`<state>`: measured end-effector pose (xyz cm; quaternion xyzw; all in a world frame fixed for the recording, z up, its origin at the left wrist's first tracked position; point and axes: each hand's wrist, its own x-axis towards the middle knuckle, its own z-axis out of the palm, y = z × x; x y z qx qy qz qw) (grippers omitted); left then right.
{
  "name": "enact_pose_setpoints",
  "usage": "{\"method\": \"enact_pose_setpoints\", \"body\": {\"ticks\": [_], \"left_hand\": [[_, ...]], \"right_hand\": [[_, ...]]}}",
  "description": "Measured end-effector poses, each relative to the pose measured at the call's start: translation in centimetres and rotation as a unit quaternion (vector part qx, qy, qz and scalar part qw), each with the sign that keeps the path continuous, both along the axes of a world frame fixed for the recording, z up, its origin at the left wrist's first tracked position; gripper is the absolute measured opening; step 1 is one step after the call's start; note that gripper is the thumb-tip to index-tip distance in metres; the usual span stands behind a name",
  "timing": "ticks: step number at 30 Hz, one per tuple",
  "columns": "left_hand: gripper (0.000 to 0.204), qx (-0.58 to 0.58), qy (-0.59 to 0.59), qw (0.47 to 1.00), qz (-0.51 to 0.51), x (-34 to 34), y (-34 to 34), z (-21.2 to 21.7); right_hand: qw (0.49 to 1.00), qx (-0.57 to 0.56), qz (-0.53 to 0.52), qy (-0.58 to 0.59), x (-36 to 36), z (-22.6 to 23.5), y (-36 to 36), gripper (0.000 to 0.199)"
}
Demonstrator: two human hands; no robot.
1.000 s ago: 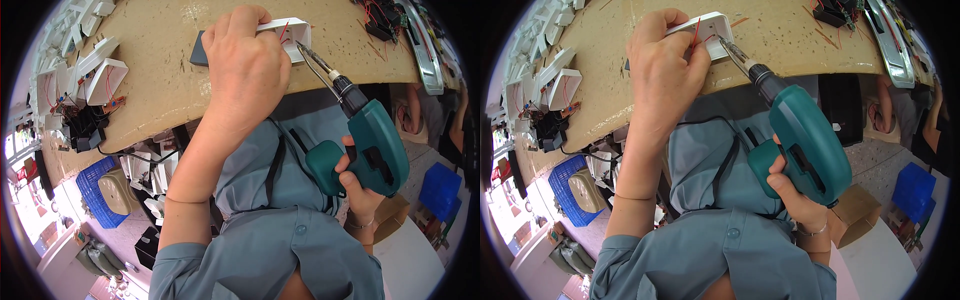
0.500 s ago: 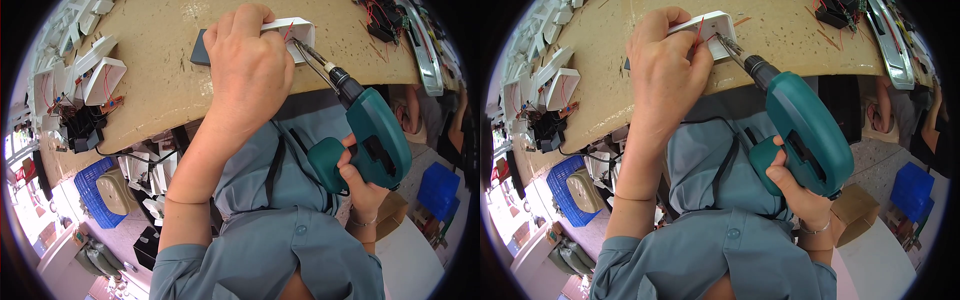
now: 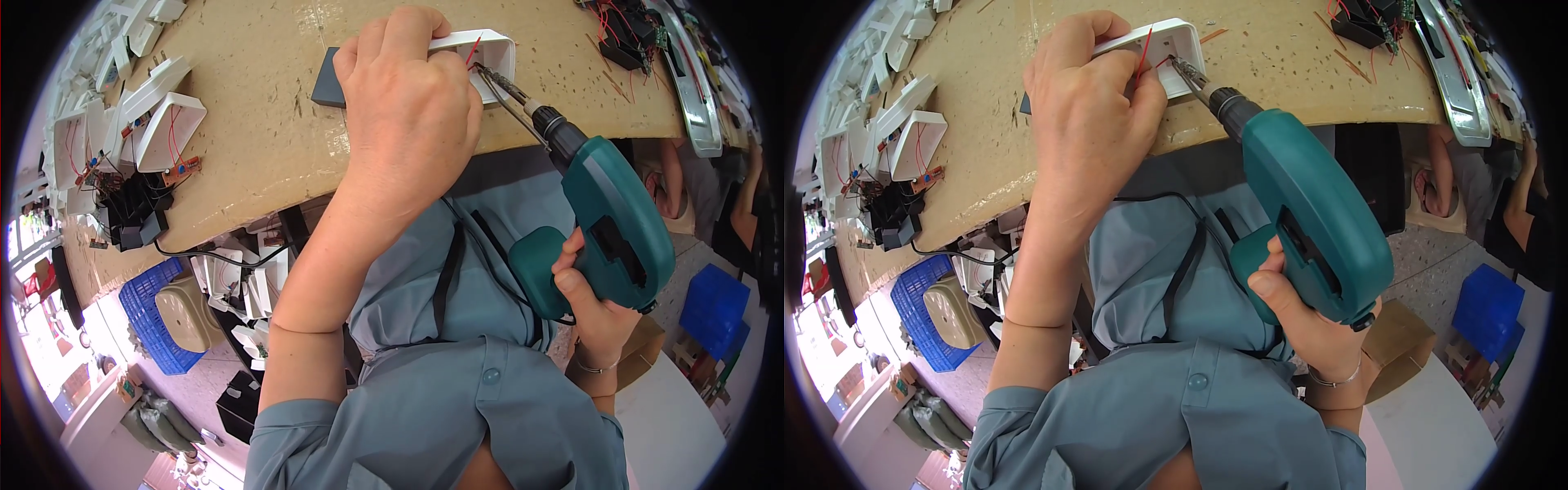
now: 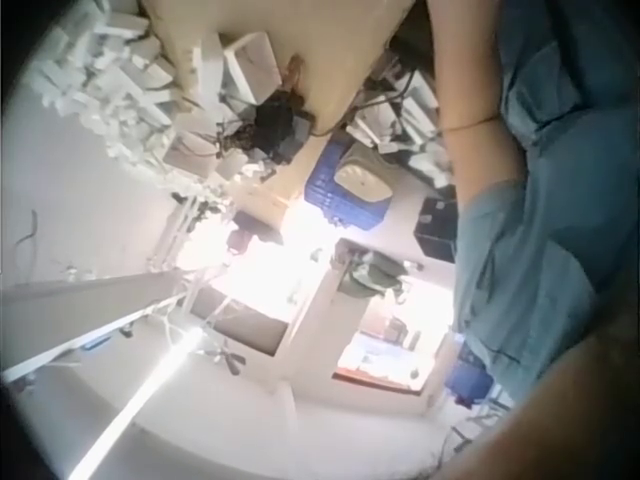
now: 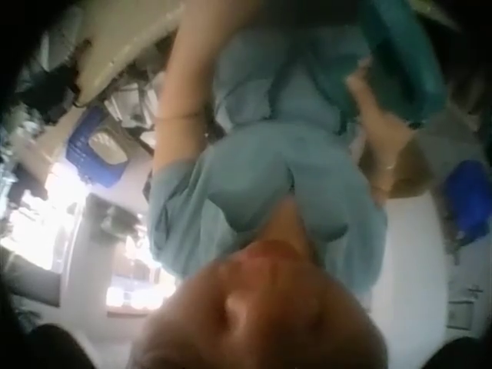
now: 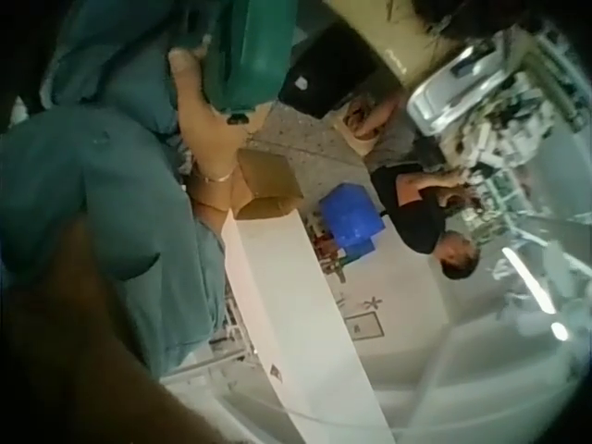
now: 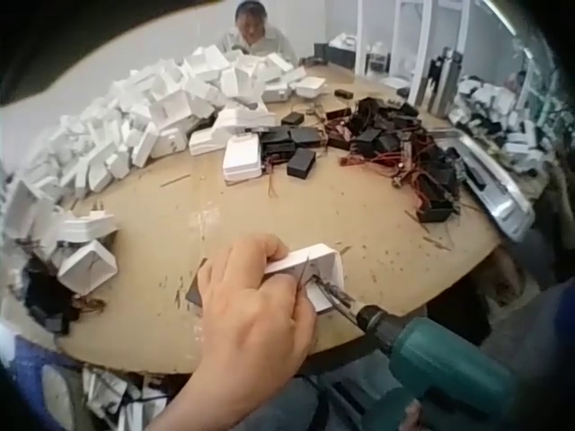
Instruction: The recorder is soldering wires and components into white plastic electronic housings at a manual workstation.
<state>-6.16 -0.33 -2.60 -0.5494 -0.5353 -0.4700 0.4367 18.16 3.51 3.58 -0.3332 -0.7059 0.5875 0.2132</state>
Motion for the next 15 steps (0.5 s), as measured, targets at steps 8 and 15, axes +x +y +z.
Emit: {"method": "enact_pose_setpoints", "body": {"ticks": [8,15], "left_hand": [[0.007,-0.152,-0.097,0.982,0.061,0.6,-0.7,1.3],[0.008,-0.292,-0.179,0.930,0.131,3.3,-2.0,3.5]], "right_hand": [[0.997,0.038,0.071,-0.003,0.3,0.1,0.1,0.042],[0.995,0.049,0.085,-0.012,0.7,-0.1,0.4,0.057]]}}
